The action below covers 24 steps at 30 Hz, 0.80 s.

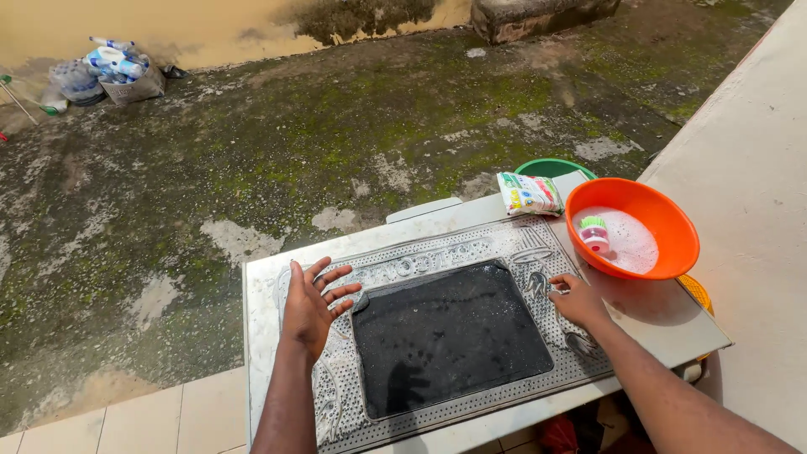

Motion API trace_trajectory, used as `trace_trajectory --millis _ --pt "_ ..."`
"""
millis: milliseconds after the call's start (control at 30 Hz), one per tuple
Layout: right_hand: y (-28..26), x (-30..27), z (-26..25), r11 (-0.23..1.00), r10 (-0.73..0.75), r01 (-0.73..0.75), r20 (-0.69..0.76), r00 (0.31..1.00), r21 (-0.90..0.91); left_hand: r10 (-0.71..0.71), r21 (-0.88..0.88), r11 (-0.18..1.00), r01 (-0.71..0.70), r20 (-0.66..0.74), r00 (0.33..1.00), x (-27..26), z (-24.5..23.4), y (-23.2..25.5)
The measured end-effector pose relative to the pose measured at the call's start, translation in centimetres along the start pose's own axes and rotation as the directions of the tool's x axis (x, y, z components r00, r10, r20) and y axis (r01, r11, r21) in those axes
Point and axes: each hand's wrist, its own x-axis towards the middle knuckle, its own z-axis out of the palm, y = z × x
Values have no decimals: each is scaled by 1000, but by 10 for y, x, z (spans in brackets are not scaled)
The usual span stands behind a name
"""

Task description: Cleaning a metal or textured surface with a brush and soapy water.

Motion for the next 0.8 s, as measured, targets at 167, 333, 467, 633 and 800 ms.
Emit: trace_trajectory --millis 167,333,467,633,800 --pt "25 11 -9 998 -64 64 68 996 10 50 7 999 -50 -62 997 -32 4 -6" --pt "42 2 -8 999 -46 45 120 992 11 74 8 997 -74 -95 993 -60 -9 -18" --pt "63 12 1 998 -68 66 141 988 20 1 77 997 12 -165 986 -61 -32 -31" --pt "58 -8 -7 999 2 5 162 987 -39 -32 95 994 52 -199 979 -53 -66 -50" --pt "54 -14 -8 996 29 -42 169 985 74 -71 113 988 101 -246 967 -31 -101 -70"
